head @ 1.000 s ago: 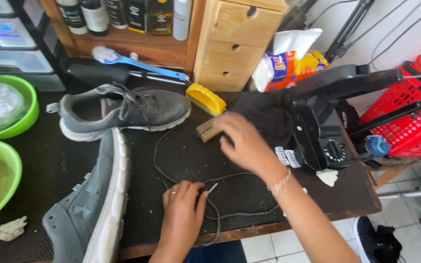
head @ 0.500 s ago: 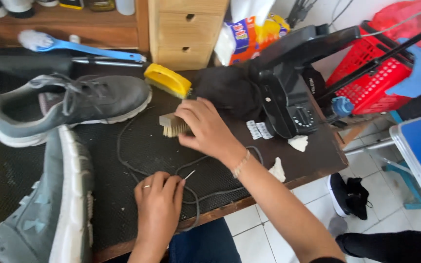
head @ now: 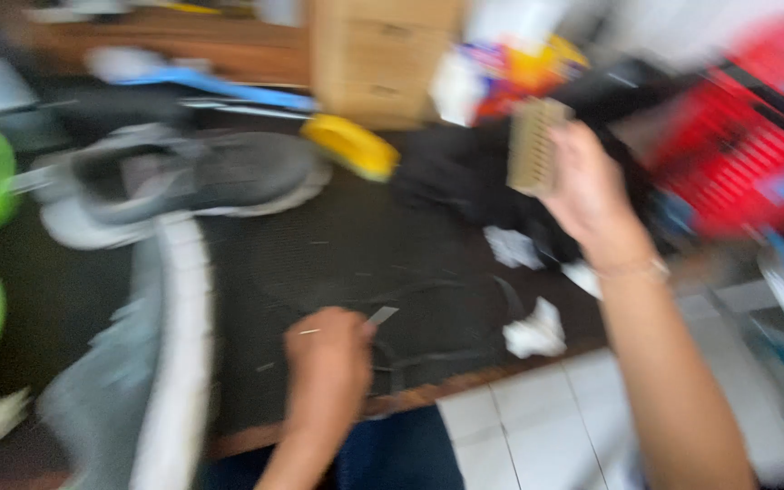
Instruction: The person removes a shoelace from a grey sneaker, then threads a new shoelace through the eyelets of the same shoe. The person pulls the laces tight and adjusts the shoe on the workbench.
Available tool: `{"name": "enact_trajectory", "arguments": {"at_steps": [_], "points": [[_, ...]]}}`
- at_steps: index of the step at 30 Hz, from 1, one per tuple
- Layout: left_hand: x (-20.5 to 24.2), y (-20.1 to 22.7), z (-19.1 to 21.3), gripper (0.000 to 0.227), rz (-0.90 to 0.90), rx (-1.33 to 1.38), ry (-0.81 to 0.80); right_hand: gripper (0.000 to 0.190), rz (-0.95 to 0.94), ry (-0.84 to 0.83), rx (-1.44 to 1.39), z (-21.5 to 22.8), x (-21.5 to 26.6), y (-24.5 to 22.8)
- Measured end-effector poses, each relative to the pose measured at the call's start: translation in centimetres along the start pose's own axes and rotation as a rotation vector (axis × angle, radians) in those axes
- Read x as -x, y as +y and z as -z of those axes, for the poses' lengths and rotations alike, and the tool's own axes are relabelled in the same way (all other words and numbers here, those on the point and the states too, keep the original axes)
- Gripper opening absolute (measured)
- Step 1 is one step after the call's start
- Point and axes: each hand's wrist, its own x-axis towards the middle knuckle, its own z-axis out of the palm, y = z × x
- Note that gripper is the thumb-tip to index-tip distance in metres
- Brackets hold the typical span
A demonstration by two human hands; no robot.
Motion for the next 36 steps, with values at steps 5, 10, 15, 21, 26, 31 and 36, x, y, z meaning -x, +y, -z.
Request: {"name": "enact_trajectory", "arguments": {"at_steps": [5, 10, 15, 21, 26, 31, 36], "points": [[1.9, -1.3, -0.7, 0.021, -0.09, 0.076, 0.152, 0.025, 0.266, -0.038, 0.315, -4.1, -2.8, 5.0], [3.0, -1.7, -0.7, 0.009, -0.169, 0.22, 0.232, 0.044, 0.689, -0.259, 0.69, -7.3, -5.0, 7.1], [2.2, -1.3, -1.3, 0.012, -0.156, 0.151, 0.242, 0.046, 0.774, -0.129, 1.127, -5.5, -5.9, 9.1], [1.3, -1.5, -2.0, 0.009, -0.126, 0.187, 0.176, 0.043, 0.49, -0.101, 1.198, -3.2, -4.2, 7.3], [1.4, -1.6, -2.2, 0.003, -0.163, 0.132, 0.195, 0.05, 0.507, 0.02, 1.445, -4.1, -3.7, 5.4], [1.6, -2.0, -3.1, 0.009, -0.103, 0.096, 0.161, 0.045, 0.77, -0.092, 1.625, -5.1, -6.1, 7.3], [1.7, -1.7, -2.8, 0.017, -0.027, 0.104, 0.107, 0.045, 0.827, -0.114, 1.532, -6.1, -6.2, 9.4]]}}
